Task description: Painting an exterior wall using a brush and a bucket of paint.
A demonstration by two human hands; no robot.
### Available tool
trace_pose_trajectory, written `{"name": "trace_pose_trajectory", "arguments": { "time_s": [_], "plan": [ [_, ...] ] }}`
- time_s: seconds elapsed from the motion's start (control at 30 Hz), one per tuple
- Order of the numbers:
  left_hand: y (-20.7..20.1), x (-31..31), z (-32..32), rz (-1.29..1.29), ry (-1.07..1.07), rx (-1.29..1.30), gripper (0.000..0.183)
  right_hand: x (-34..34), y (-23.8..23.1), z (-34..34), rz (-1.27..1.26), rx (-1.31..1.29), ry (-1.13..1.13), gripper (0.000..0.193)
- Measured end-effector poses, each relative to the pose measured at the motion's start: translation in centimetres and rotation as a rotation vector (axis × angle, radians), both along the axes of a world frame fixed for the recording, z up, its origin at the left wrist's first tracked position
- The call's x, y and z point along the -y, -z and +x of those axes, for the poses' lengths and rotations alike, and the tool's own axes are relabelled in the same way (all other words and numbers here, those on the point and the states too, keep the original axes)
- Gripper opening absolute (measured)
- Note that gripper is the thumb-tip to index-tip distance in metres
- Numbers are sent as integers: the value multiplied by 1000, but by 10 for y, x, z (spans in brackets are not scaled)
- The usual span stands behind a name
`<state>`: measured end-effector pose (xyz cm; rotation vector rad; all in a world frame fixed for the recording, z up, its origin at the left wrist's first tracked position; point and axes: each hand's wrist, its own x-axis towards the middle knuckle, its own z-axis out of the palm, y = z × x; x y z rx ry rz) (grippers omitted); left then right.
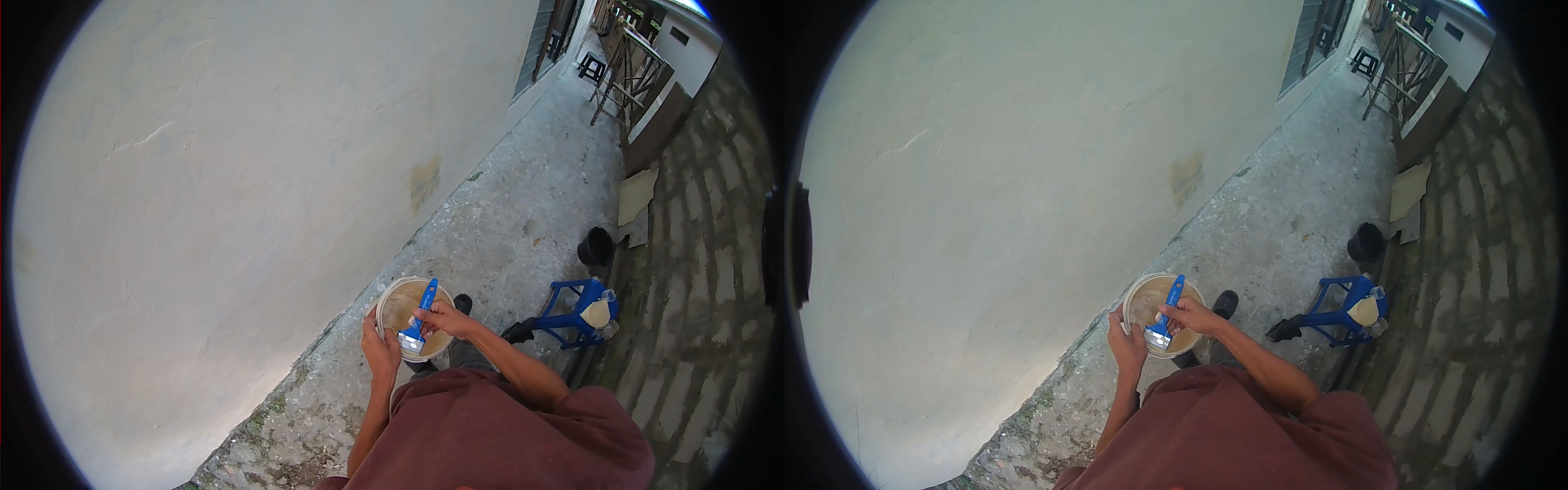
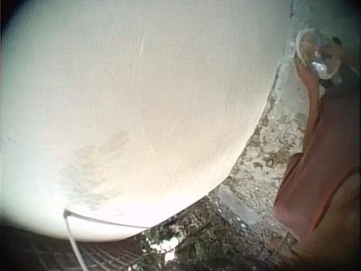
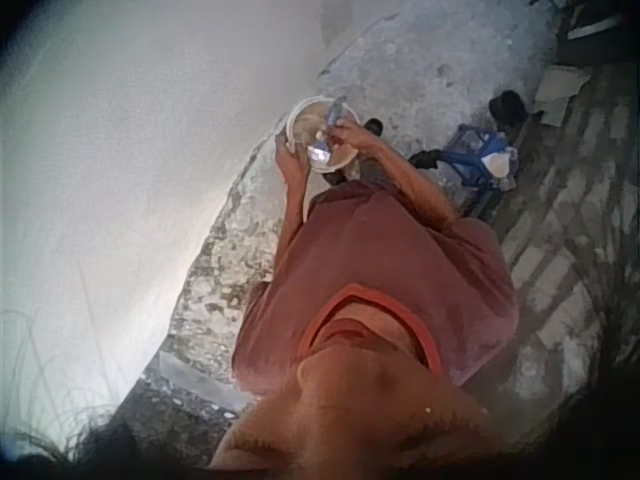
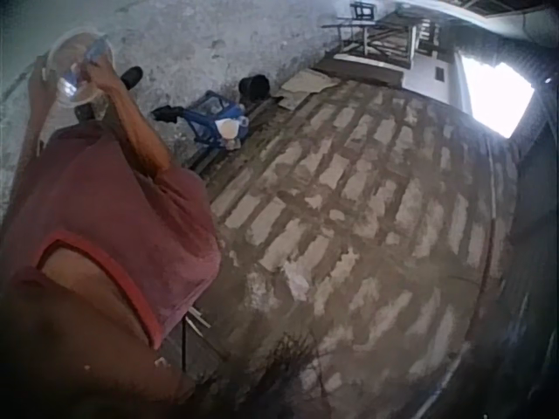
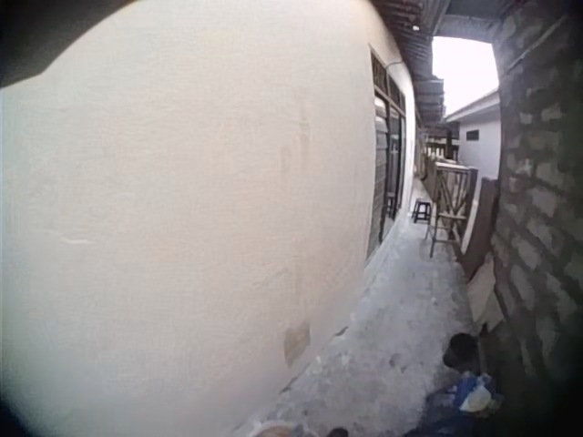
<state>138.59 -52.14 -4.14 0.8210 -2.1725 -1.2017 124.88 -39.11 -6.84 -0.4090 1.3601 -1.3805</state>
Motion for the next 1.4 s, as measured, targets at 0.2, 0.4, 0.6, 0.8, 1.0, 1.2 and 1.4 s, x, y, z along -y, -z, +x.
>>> {"name": "trace_pose_trajectory", "arguments": {
  "time_s": [0.2, 0.4, 0.6, 0.8, 1.0, 1.2, 1.4],
  "plan": [
    [8, 0, 0, -10, -10, -15, 33, -1, -6, 4, 10, 22, 21, 42],
    [0, -2, -1, 33, 28, 1, 34, -3, -3, -4, 30, -57, 1, 40],
    [-14, -3, -3, 28, 112, -68, 23, 5, -27, -31, 5, -220, 46, 40],
    [-7, -2, 1, 7, 51, -114, 20, -5, -28, -20, 82, -163, -20, 42],
    [-11, -1, 0, 14, 30, -76, 23, -9, -29, -6, 74, -92, -36, 43],
    [-8, -4, 0, 22, 29, -64, 19, -13, -38, -6, 79, -165, 34, 36],
    [-6, -8, -6, -33, 50, -62, 21, -13, -36, -9, 6, -503, 344, 32]
  ]
}}
